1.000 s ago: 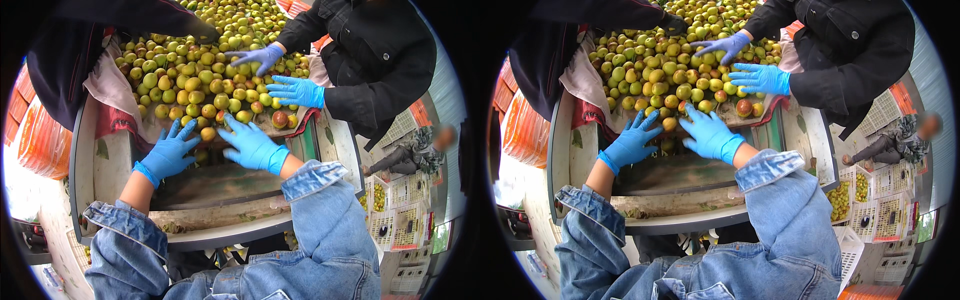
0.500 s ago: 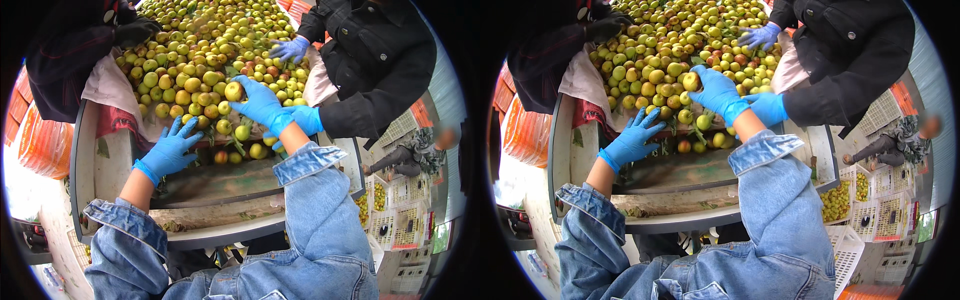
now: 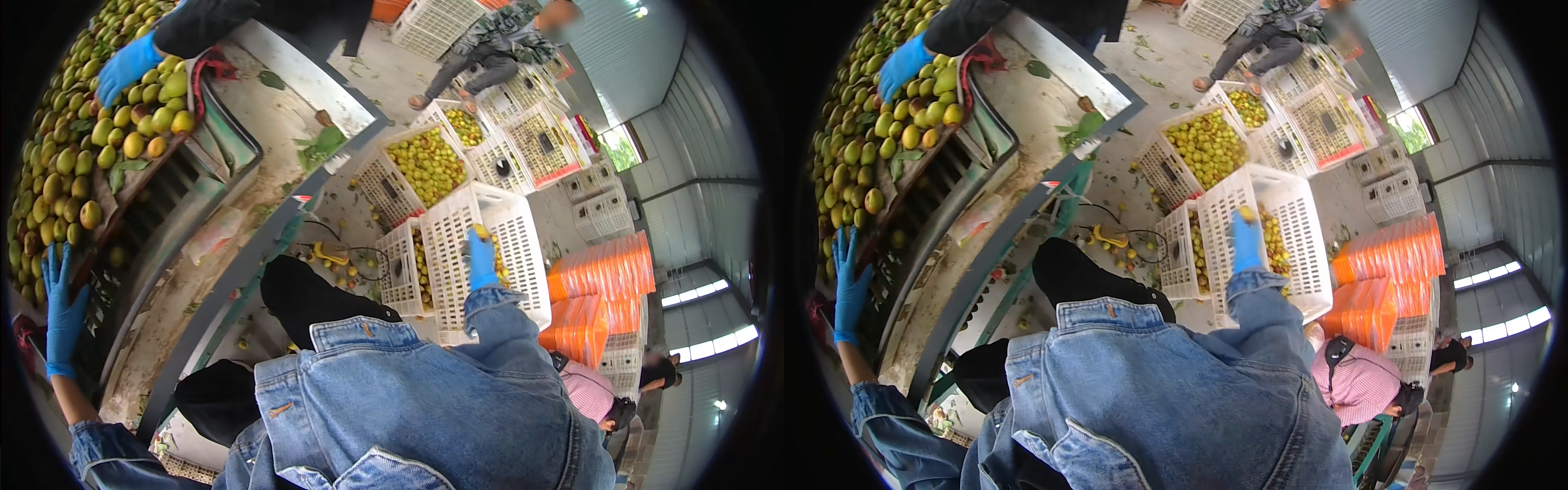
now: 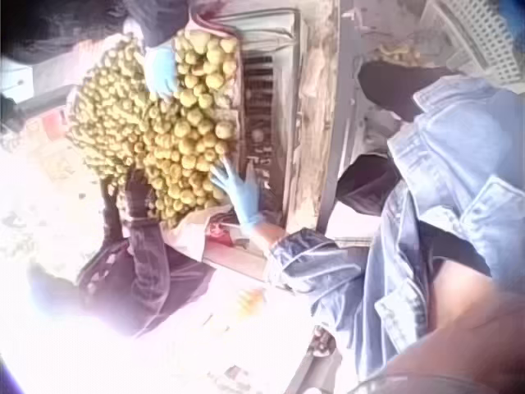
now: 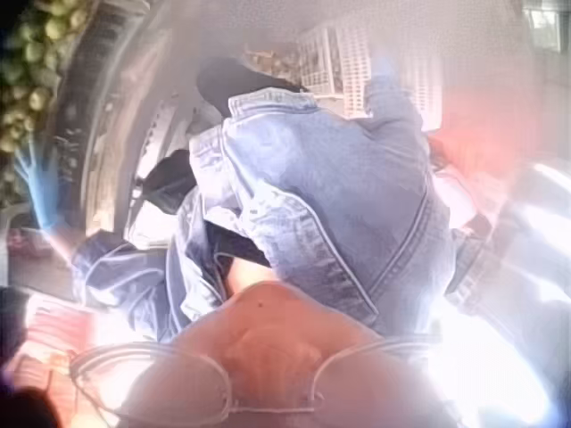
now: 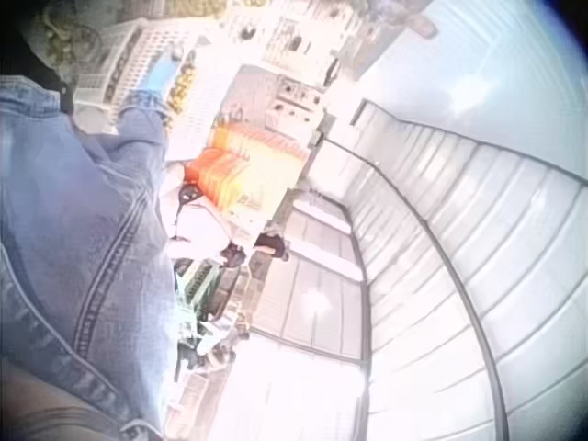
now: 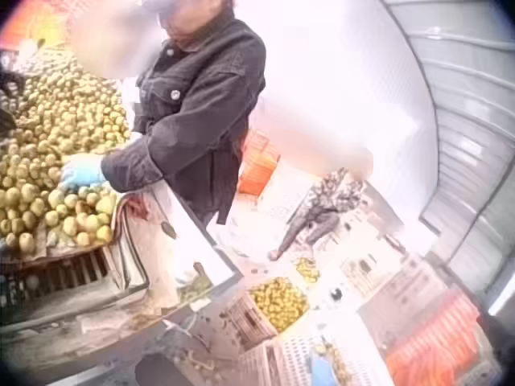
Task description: The person sorts olives on a conveyor belt, picking them up and placing them into crates. The person wears blue gloves and works alongside others in a processing area.
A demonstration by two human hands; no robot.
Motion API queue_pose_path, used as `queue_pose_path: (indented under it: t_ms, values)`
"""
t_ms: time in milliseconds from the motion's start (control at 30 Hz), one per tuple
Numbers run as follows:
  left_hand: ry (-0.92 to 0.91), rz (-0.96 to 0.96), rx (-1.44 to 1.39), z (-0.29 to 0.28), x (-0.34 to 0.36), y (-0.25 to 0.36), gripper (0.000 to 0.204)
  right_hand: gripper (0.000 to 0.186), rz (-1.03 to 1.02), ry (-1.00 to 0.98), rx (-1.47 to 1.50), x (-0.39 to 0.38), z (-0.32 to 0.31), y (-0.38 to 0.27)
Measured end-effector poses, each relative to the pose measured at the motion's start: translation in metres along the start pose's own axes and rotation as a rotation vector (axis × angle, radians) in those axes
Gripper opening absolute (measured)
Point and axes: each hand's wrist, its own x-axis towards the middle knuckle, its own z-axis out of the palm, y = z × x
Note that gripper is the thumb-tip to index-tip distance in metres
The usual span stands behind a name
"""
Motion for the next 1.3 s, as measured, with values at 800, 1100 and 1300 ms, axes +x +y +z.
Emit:
queue_pose_path:
  t_ms: [800,1100,1300]
  values:
    - [-0.030,-0.382,0.221,-0.028,0.016,0.066,0.083,0.091,-1.857,-1.149,-1.044,-0.318,0.512,-0.221]
    - [0.075,-0.286,-0.012,-0.036,0.022,0.071,0.039,0.052,-1.837,-1.000,-0.716,-0.301,0.571,-0.291]
    - [-0.044,-0.259,0.082,-0.036,0.015,0.066,0.028,0.049,-1.734,-0.835,-0.755,-0.319,0.609,-0.268]
